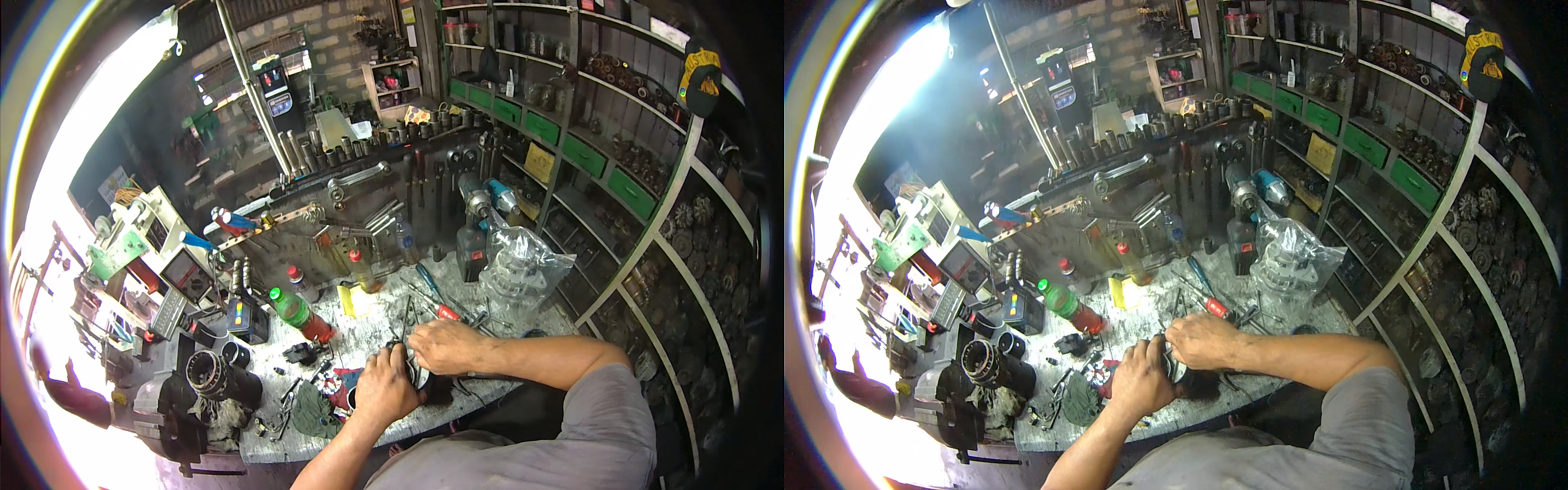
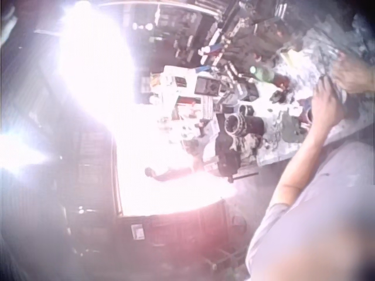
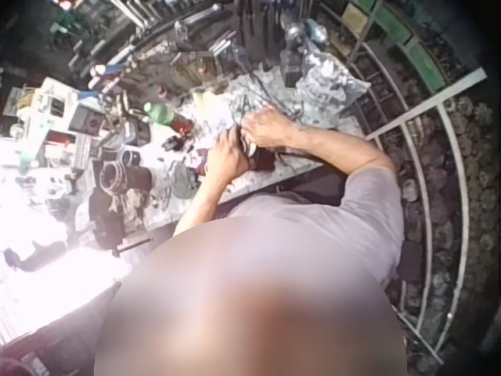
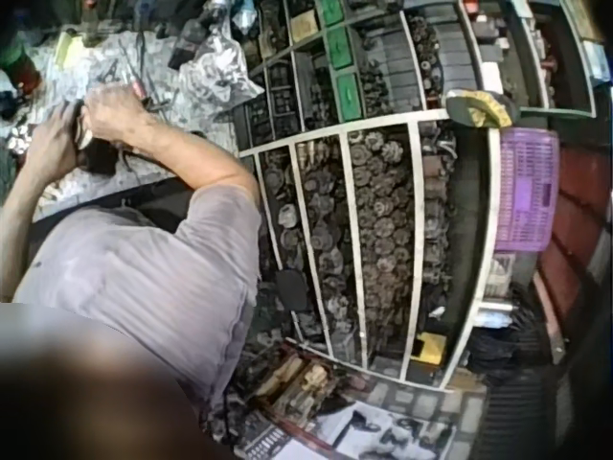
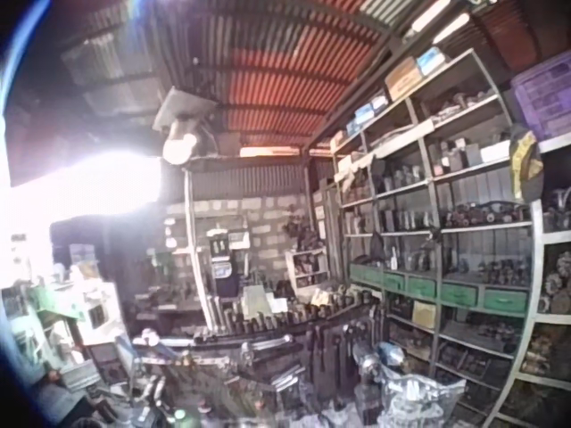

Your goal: The person assembles small mechanical components on a cluttered workbench, using a rag to wipe parts and a screwdriver to adjust or insert pieces. They handle cylindrical housings and bearings, repeatedly turning and aligning them while another person works nearby.

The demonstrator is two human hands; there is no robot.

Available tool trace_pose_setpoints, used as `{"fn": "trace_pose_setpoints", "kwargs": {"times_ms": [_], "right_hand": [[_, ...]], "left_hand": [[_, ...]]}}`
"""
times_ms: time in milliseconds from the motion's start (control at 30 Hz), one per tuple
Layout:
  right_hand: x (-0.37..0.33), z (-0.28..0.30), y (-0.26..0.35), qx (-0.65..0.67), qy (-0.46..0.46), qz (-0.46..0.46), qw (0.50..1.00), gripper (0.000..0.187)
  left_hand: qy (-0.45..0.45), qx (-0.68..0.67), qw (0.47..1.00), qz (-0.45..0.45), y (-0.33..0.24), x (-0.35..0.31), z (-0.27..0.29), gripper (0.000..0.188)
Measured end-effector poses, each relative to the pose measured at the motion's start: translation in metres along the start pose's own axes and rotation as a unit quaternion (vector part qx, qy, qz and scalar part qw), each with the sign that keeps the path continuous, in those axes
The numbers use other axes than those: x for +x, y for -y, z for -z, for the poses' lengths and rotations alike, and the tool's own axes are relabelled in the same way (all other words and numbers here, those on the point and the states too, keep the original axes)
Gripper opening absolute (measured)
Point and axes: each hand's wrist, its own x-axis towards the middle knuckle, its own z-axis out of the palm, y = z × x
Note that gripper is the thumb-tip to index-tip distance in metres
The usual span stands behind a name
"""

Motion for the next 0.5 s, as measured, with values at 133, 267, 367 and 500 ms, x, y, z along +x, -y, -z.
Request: {"fn": "trace_pose_setpoints", "kwargs": {"times_ms": [133, 267, 367, 500], "right_hand": [[0.0003, -0.0020, 0.0009, 0.011, 0.082, -0.064, 0.994, 0.042], [0.0016, 0.0023, 0.0028, 0.007, 0.025, -0.044, 0.999, 0.045], [0.0025, 0.0059, 0.0037, 0.011, 0.104, -0.062, 0.993, 0.041], [0.0013, 0.0051, 0.0055, 0.005, 0.056, -0.068, 0.996, 0.037]], "left_hand": [[-0.006, -0.001, 1.000, -0.002, -0.0004, -0.0007, 0.0000, 0.101], [0.005, -0.005, 1.000, 0.005, -0.0011, -0.0003, 0.0008, 0.101], [0.004, 0.000, 1.000, 0.007, -0.0018, -0.0003, 0.0016, 0.100], [-0.004, -0.008, 1.000, 0.011, -0.0019, -0.0004, 0.0015, 0.098]]}}
